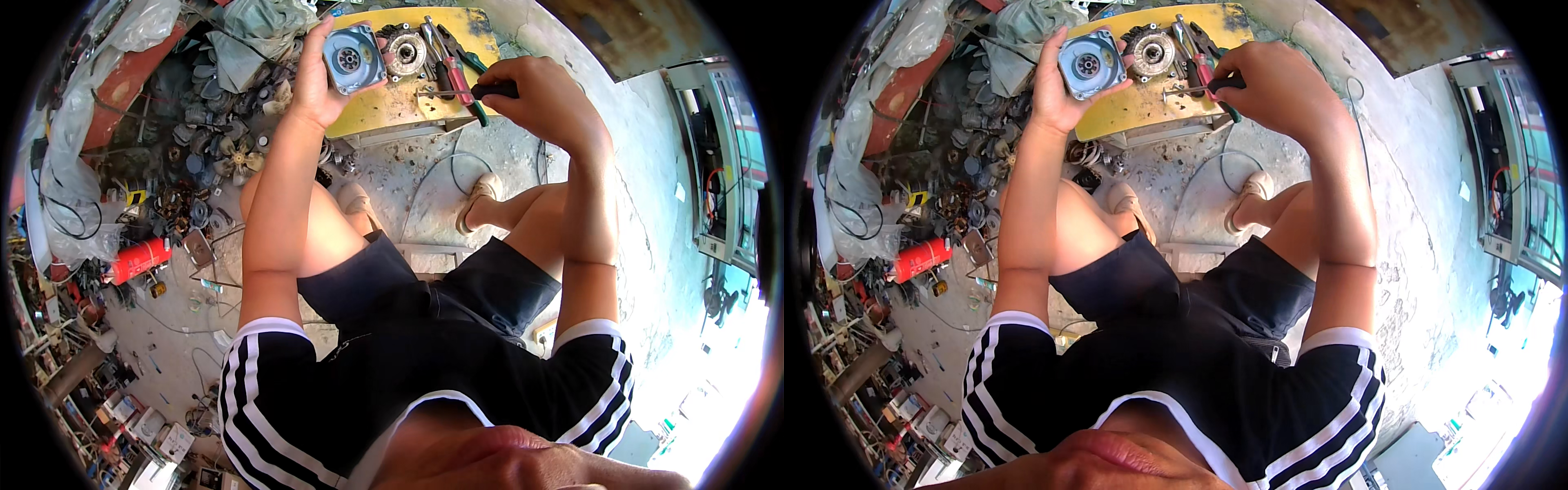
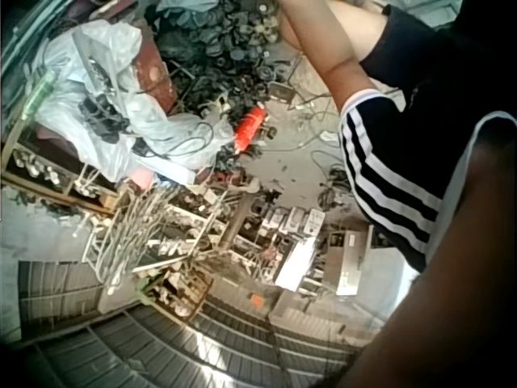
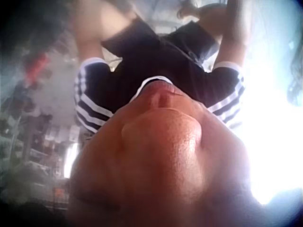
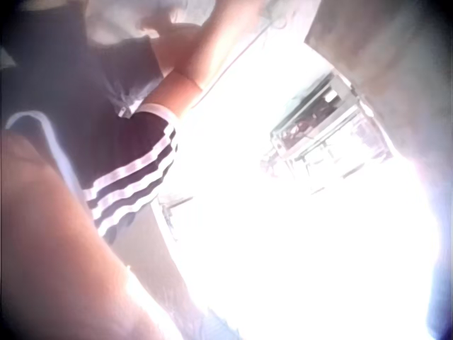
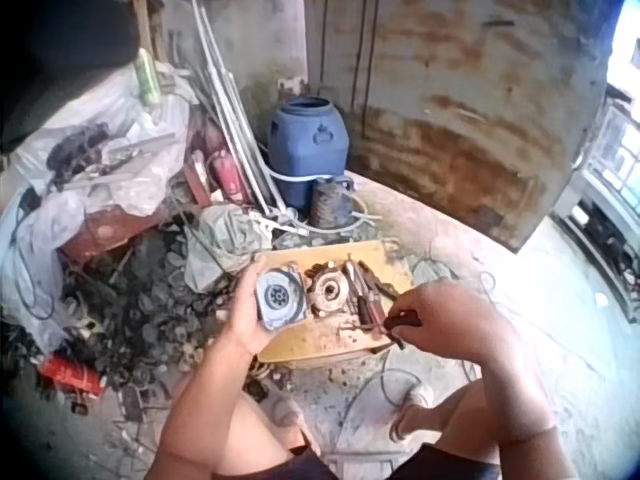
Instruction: The person disassembles a mechanical motor component by removing its housing and internal parts using a screwdriver and pliers on a small yellow table.
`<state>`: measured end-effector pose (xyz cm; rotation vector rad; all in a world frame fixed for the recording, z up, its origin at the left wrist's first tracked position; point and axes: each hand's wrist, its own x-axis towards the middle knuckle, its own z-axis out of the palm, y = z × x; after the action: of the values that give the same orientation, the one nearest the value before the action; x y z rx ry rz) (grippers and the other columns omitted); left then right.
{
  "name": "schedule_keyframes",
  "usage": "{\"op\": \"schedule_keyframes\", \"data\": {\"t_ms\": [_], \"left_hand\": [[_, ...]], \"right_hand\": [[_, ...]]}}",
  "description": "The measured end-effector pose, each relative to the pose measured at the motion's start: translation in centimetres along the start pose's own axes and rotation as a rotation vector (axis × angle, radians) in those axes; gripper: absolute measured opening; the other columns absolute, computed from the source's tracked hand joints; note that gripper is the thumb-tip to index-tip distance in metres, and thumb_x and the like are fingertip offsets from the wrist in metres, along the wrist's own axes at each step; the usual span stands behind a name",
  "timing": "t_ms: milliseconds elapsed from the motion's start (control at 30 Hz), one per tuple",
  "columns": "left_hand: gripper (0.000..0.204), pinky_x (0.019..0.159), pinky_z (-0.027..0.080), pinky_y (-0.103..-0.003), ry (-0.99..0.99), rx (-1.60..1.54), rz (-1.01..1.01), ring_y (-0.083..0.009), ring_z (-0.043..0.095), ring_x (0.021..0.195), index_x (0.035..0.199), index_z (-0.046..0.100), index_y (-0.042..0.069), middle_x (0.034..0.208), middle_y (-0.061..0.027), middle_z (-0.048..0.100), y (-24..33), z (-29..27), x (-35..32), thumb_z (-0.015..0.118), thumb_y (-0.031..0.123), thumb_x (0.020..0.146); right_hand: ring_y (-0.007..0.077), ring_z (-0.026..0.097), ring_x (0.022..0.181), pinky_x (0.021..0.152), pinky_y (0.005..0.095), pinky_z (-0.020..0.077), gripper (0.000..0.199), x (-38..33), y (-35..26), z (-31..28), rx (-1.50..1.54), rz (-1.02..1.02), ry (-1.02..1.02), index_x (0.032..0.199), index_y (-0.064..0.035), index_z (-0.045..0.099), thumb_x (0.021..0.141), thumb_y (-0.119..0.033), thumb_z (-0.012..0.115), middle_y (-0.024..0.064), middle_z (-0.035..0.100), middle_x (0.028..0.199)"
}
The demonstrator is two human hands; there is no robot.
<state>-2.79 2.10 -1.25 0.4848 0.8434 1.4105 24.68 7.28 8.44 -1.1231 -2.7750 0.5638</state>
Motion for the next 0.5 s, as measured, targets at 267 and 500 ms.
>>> {"op": "schedule_keyframes", "data": {"t_ms": [267, 500], "left_hand": [[0.066, 0.087, 0.054, -0.055, -0.028, 0.021, -0.041, -0.0368, 0.063, 0.111, 0.127, 0.057, 0.003, 0.118, -0.0187, 0.064, -0.4, -0.9, -0.3, 0.049, 0.058, 0.092], [0.065, 0.088, 0.053, -0.055, 0.01, 0.014, -0.041, -0.0375, 0.061, 0.114, 0.129, 0.056, 0.003, 0.121, -0.0191, 0.063, -0.1, -0.4, -0.2, 0.047, 0.056, 0.093]], "right_hand": [[0.0321, 0.069, 0.081, 0.076, 0.0391, 0.0531, 0.024, 0.1, -0.9, -0.5, 0.023, 0.131, 0.059, 0.098, -0.0053, 0.074, 0.077, -0.015, 0.067, 0.0156, 0.072, 0.087], [0.0324, 0.069, 0.079, 0.075, 0.039, 0.0531, 0.025, -1.1, 0.3, -1.5, 0.002, 0.171, 0.145, 0.1, -0.005, 0.073, 0.078, -0.017, 0.068, 0.0163, 0.071, 0.086]]}}
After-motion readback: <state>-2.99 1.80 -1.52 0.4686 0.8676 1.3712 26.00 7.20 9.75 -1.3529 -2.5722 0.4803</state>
